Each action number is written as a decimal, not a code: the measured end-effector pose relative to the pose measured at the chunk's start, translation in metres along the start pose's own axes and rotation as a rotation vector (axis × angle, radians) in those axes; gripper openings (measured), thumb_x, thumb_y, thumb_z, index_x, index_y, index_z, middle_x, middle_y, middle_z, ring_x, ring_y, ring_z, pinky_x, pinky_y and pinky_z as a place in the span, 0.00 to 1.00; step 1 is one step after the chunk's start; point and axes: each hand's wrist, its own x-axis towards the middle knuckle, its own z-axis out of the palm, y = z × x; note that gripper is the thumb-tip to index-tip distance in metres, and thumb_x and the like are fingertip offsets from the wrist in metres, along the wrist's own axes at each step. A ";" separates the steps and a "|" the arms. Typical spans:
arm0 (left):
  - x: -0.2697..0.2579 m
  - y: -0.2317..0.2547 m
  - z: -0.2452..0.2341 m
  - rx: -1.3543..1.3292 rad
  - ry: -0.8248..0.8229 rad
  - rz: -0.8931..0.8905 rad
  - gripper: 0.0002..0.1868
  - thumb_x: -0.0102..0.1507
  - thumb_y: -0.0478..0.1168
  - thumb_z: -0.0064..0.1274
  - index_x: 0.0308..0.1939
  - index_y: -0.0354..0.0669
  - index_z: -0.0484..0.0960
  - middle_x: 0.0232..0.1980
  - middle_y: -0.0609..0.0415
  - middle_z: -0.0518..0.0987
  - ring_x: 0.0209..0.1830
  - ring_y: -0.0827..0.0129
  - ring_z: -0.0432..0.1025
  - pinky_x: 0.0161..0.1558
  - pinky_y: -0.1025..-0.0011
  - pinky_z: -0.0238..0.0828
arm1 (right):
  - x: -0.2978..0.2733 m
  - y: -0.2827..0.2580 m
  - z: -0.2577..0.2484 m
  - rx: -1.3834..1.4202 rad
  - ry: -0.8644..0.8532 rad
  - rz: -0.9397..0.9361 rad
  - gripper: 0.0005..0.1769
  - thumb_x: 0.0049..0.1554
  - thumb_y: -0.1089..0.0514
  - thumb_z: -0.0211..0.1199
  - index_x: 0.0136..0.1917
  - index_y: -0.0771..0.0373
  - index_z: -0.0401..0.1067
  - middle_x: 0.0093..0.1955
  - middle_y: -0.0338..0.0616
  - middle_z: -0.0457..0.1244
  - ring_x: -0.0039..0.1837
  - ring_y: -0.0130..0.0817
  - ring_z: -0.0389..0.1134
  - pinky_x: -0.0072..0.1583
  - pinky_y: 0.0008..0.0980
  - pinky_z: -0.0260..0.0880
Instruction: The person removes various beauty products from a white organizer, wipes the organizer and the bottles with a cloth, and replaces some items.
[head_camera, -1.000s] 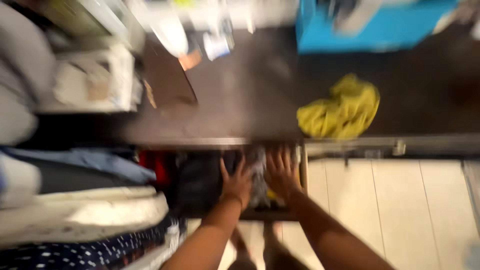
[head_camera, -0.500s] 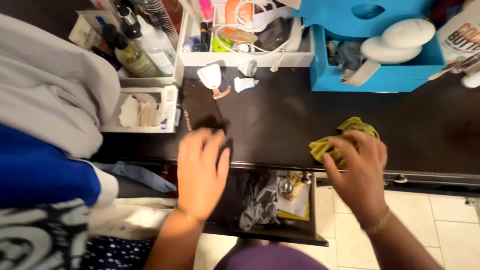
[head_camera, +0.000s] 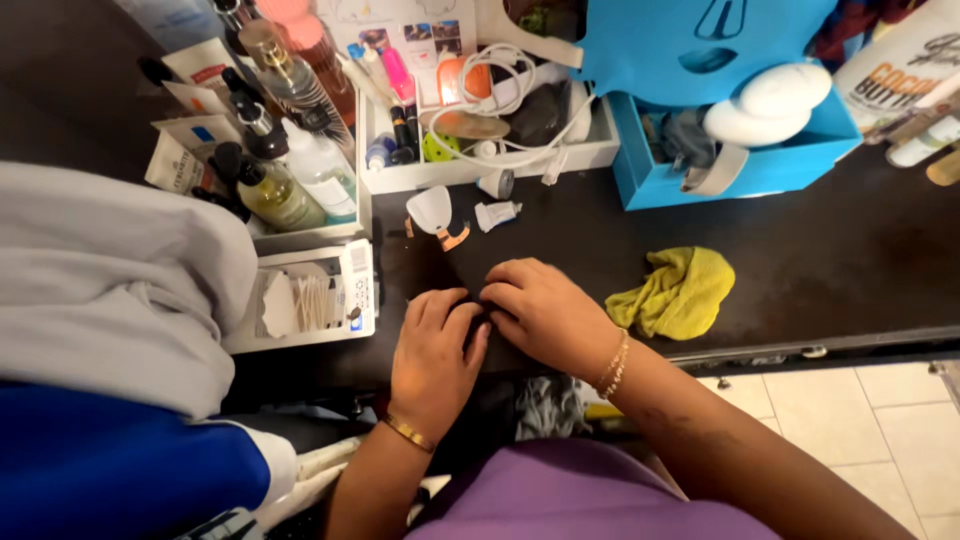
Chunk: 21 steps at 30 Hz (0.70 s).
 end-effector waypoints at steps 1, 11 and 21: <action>-0.004 -0.002 -0.001 -0.002 -0.013 -0.004 0.14 0.59 0.38 0.63 0.48 0.41 0.80 0.56 0.48 0.75 0.60 0.51 0.68 0.62 0.57 0.67 | -0.002 -0.004 0.005 0.015 -0.007 0.046 0.13 0.50 0.61 0.68 0.50 0.63 0.75 0.57 0.48 0.66 0.62 0.49 0.66 0.64 0.43 0.66; 0.012 -0.020 -0.021 -0.738 -0.201 0.058 0.14 0.57 0.35 0.62 0.45 0.42 0.80 0.60 0.48 0.77 0.64 0.53 0.71 0.65 0.61 0.67 | -0.005 -0.015 0.014 0.313 -0.018 0.246 0.26 0.43 0.62 0.69 0.57 0.62 0.71 0.67 0.52 0.64 0.69 0.54 0.62 0.68 0.50 0.61; 0.013 -0.014 -0.026 -0.618 -0.162 0.053 0.31 0.55 0.41 0.65 0.62 0.44 0.77 0.69 0.46 0.70 0.73 0.48 0.62 0.73 0.54 0.57 | -0.055 0.020 0.028 1.024 0.152 0.664 0.10 0.59 0.67 0.49 0.51 0.62 0.69 0.52 0.43 0.68 0.57 0.29 0.67 0.62 0.29 0.67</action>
